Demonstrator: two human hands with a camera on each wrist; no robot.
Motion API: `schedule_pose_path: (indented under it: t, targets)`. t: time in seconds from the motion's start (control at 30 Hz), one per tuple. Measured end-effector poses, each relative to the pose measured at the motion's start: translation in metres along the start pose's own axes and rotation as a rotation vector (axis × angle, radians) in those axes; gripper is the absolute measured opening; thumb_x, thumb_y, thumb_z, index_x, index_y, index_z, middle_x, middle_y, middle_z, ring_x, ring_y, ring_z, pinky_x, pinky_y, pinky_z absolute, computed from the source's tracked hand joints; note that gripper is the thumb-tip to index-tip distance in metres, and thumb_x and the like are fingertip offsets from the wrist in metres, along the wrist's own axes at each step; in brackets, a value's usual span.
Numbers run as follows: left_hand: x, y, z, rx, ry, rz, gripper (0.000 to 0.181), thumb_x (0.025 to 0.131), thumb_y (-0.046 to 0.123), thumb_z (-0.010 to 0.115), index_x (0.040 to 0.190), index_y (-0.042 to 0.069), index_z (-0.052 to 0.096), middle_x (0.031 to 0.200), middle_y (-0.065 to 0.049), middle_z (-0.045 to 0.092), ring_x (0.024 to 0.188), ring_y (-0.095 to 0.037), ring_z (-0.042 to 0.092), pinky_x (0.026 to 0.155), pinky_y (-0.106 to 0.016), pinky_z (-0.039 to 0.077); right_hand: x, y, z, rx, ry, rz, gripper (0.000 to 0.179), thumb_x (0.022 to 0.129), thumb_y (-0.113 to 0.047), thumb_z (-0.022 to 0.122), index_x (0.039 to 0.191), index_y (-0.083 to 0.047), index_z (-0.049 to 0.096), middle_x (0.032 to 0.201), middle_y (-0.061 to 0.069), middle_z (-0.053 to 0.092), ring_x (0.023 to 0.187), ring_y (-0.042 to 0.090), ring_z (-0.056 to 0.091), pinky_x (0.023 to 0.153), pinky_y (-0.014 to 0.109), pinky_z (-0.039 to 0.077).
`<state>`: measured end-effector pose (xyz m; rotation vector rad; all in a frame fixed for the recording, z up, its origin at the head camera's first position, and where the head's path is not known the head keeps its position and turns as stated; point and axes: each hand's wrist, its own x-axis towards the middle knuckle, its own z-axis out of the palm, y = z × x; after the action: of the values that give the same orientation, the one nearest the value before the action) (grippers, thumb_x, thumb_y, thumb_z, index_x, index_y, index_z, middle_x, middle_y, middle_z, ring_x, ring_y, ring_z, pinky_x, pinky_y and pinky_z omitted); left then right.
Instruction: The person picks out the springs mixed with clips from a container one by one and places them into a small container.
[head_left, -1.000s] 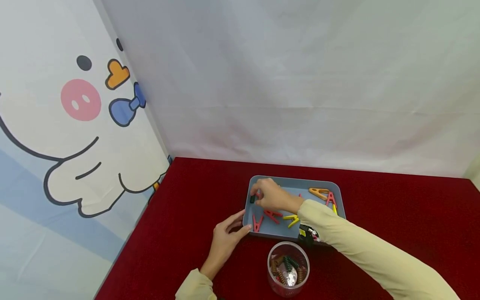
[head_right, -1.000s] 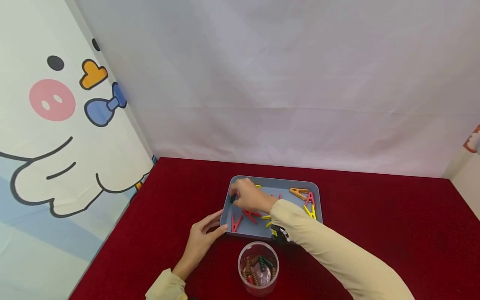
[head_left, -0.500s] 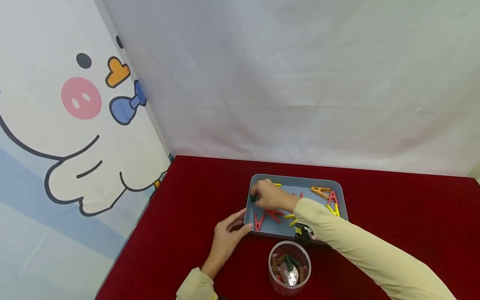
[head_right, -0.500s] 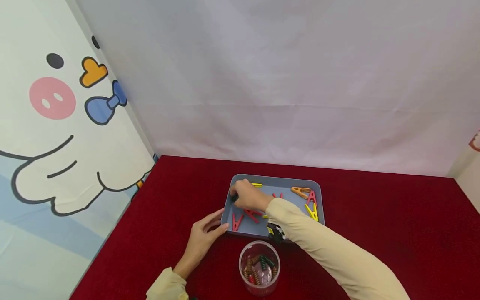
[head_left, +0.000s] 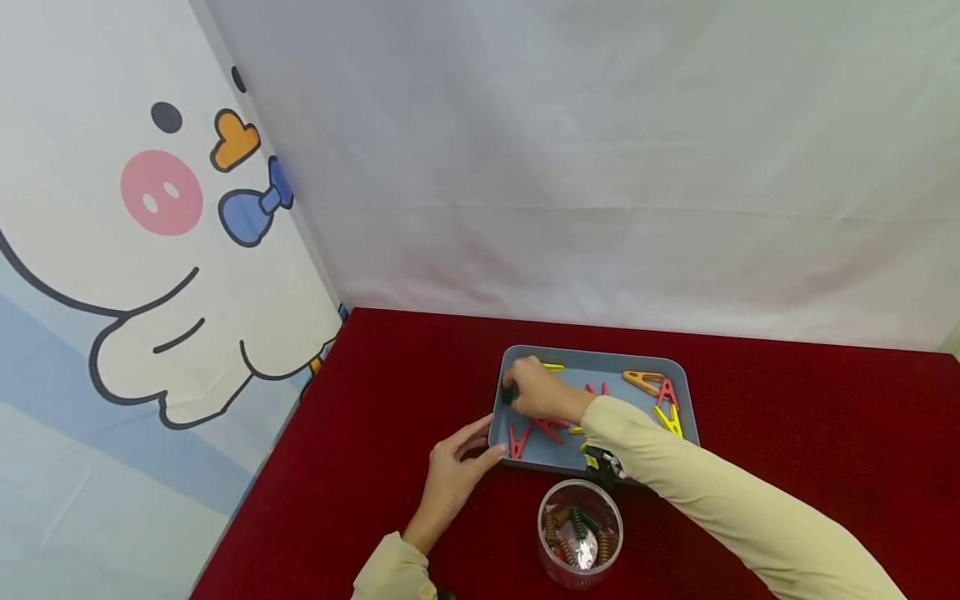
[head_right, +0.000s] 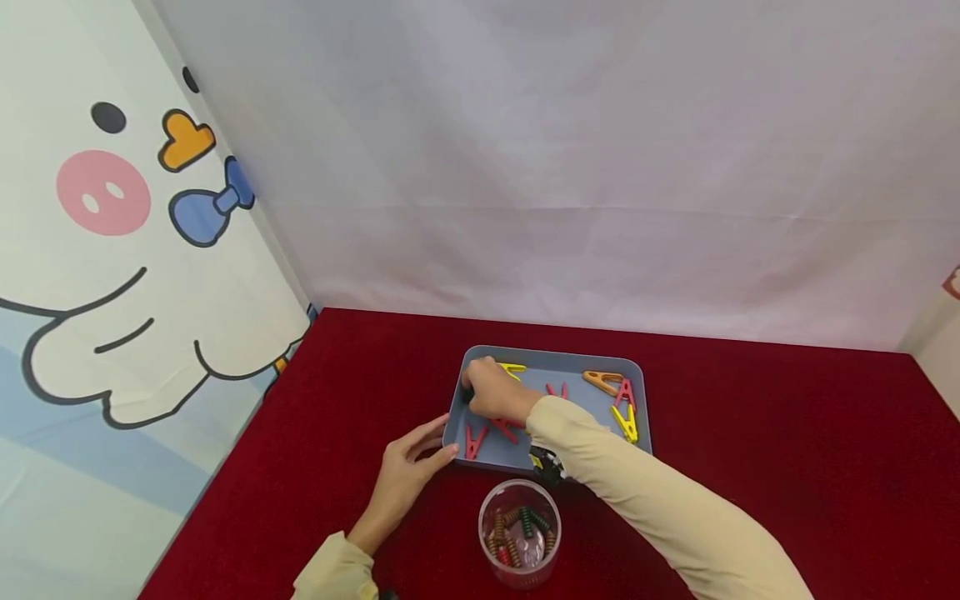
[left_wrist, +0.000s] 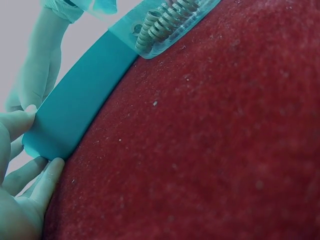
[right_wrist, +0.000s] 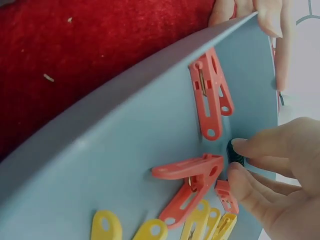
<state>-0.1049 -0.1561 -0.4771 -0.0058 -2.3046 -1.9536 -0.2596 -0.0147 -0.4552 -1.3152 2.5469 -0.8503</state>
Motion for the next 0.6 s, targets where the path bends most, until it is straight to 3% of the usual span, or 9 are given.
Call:
schedule_pose_path:
  t: [0.17,0.4,0.6]
  targets:
    - [-0.0002,-0.0002,0.0005,-0.003,-0.005,0.002,0.05,0.086,0.012,0.071,0.133,0.003,0.054,0.129,-0.017,0.056,0.112,-0.034,0.055,0.08,-0.023,0.048,-0.0009,0.0008,0.0028,-0.041,0.006,-0.001,0.021,0.071,0.01,0.064,0.09,0.008,0.07,0.091,0.017,0.068,0.071,0.017,0.055,0.064,0.029,0.05]
    - [-0.0014,0.0002,0.0004,0.011,0.006,-0.005,0.05,0.086,0.012,0.071,0.132,0.003,0.055,0.129,-0.016,0.056,0.112,-0.032,0.055,0.081,-0.025,0.048,-0.0009,0.0026,0.0081,-0.057,0.041,-0.02,0.011,0.072,0.008,0.066,0.078,0.0,0.07,0.078,0.009,0.065,0.064,0.013,0.049,0.061,0.029,0.046]
    - [0.0002,-0.0005,0.0011,0.01,0.012,-0.008,0.05,0.085,0.012,0.072,0.132,0.003,0.056,0.128,-0.017,0.057,0.112,-0.033,0.056,0.08,-0.025,0.048,-0.0005,0.0043,0.0084,-0.067,0.042,-0.021,0.011,0.072,0.008,0.067,0.078,-0.001,0.07,0.079,0.009,0.066,0.065,0.012,0.051,0.061,0.028,0.047]
